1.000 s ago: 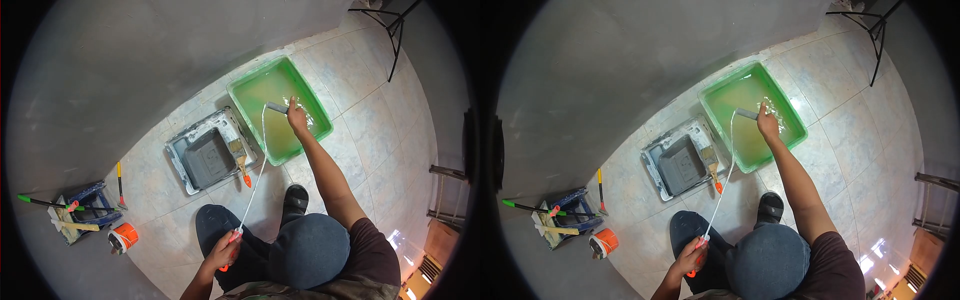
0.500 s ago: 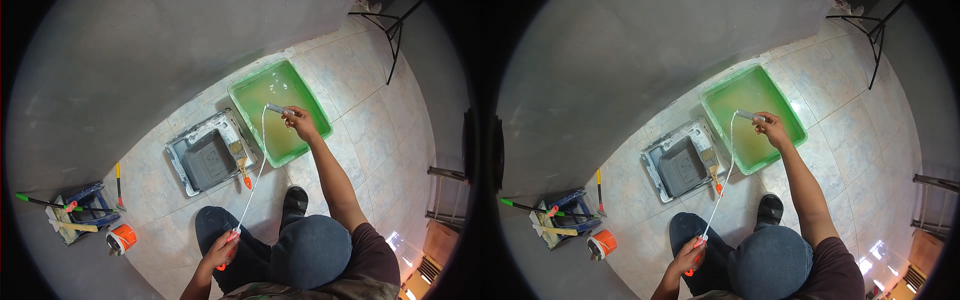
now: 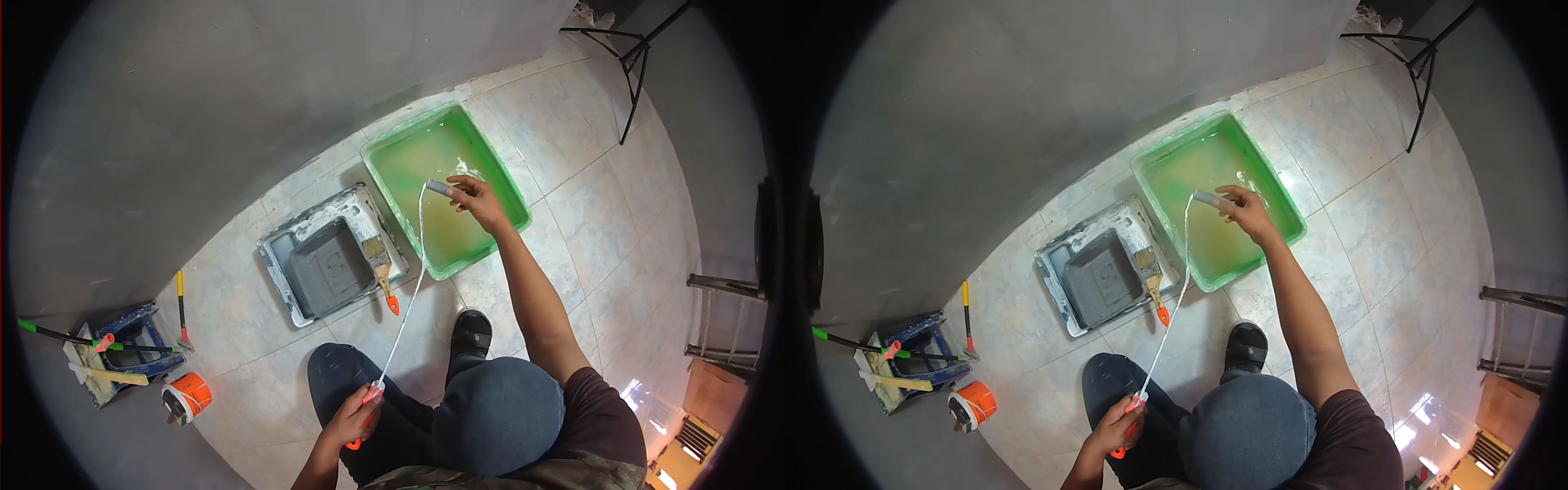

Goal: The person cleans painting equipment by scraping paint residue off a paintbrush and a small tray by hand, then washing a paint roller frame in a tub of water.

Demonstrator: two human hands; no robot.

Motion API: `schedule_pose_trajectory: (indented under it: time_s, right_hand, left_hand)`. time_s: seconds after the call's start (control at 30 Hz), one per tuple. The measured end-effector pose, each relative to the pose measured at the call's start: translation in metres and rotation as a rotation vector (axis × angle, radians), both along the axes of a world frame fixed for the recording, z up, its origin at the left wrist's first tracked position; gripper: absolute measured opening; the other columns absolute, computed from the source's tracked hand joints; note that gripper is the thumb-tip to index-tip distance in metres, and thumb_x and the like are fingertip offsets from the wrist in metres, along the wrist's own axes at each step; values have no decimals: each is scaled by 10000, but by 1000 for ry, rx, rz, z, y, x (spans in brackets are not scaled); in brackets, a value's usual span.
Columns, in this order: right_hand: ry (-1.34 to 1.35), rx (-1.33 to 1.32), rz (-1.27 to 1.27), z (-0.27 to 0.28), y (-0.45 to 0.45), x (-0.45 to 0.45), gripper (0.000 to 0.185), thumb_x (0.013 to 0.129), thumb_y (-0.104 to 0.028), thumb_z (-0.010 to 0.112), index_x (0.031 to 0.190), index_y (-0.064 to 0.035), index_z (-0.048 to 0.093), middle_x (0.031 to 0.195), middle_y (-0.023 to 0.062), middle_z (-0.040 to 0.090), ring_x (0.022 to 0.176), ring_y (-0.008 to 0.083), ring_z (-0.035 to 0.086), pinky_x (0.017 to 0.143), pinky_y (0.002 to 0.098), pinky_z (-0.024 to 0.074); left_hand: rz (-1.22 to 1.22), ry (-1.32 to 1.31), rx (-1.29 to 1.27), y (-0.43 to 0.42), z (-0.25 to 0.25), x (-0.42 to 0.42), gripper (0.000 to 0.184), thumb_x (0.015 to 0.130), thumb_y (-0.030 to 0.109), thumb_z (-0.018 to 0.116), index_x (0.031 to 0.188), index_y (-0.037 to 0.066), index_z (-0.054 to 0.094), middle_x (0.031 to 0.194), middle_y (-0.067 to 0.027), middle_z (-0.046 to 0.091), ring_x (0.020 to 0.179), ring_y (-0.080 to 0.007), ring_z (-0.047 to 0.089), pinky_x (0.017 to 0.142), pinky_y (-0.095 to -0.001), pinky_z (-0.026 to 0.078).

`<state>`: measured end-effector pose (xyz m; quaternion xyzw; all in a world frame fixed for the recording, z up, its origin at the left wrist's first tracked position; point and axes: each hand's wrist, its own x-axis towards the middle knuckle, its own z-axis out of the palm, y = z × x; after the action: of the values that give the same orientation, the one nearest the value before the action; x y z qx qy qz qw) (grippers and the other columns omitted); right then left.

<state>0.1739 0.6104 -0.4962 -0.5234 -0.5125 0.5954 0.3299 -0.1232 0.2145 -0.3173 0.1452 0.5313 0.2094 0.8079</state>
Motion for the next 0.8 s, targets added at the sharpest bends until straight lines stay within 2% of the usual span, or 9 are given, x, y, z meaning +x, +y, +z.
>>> schedule_pose_trajectory:
  time_s: [0.03,0.17,0.23,0.33,0.47,0.53,0.63,0.73,0.8]
  right_hand:
    - [-67,6,140,-5,5,7,394,1020,-397,647,1214,-62,724,862,15,686,784,117,651,629,313,506]
    - [-275,139,132,-17,6,0,340,1051,-347,596,1118,-37,720,809,94,711,721,214,689,643,401,530]
    - [-699,486,189,-19,5,-3,350,1078,-308,525,986,-18,700,764,198,700,694,353,697,671,494,534]
    - [-904,503,160,-15,1,-9,351,1083,-300,494,965,-25,676,731,245,674,695,442,672,697,561,528]
    - [-1025,389,230,0,1,-14,350,1073,-314,497,1012,-21,677,815,228,700,809,387,701,730,519,555]
    - [-1093,736,334,11,-6,-16,280,1021,-262,545,1105,-16,647,990,211,705,978,338,689,787,478,569]
    - [-1087,892,355,11,-17,-24,299,961,-197,573,1195,-12,602,1132,190,669,1090,298,650,832,441,567]
    - [-1152,700,301,-12,-16,-40,330,928,-153,583,1226,-15,558,1162,188,652,1053,302,664,813,429,579]
    - [-1188,677,241,-10,-9,-40,249,957,-171,568,1158,-24,567,1042,201,680,929,337,714,723,447,593]
  left_hand:
    - [-22,21,-6,0,1,-1,188,1127,255,458,1086,73,483,611,-33,471,401,-119,420,371,-279,373]
    - [-54,46,41,4,7,0,189,1128,256,451,1087,74,483,610,-33,471,402,-121,422,373,-281,372]
    - [-34,33,-5,3,6,1,189,1128,255,447,1089,74,484,607,-34,470,397,-124,419,368,-283,367]
    - [-16,-3,-11,-1,7,6,188,1128,254,445,1090,74,484,607,-34,470,389,-127,415,362,-285,361]
    - [19,-48,2,-6,6,13,188,1129,252,440,1088,74,483,605,-38,470,385,-130,418,357,-287,357]
    - [41,-64,-19,-9,4,12,184,1130,250,438,1091,76,484,603,-44,474,384,-134,427,360,-284,360]
    - [-1,-9,21,-3,8,9,185,1131,251,439,1083,78,482,602,-40,473,381,-134,425,362,-283,364]
    - [-64,42,25,0,15,11,168,1126,235,461,1071,77,476,592,-23,468,389,-125,440,371,-281,365]
    - [-113,118,90,-2,22,16,163,1122,227,476,1064,75,474,590,-17,476,396,-120,454,375,-284,361]
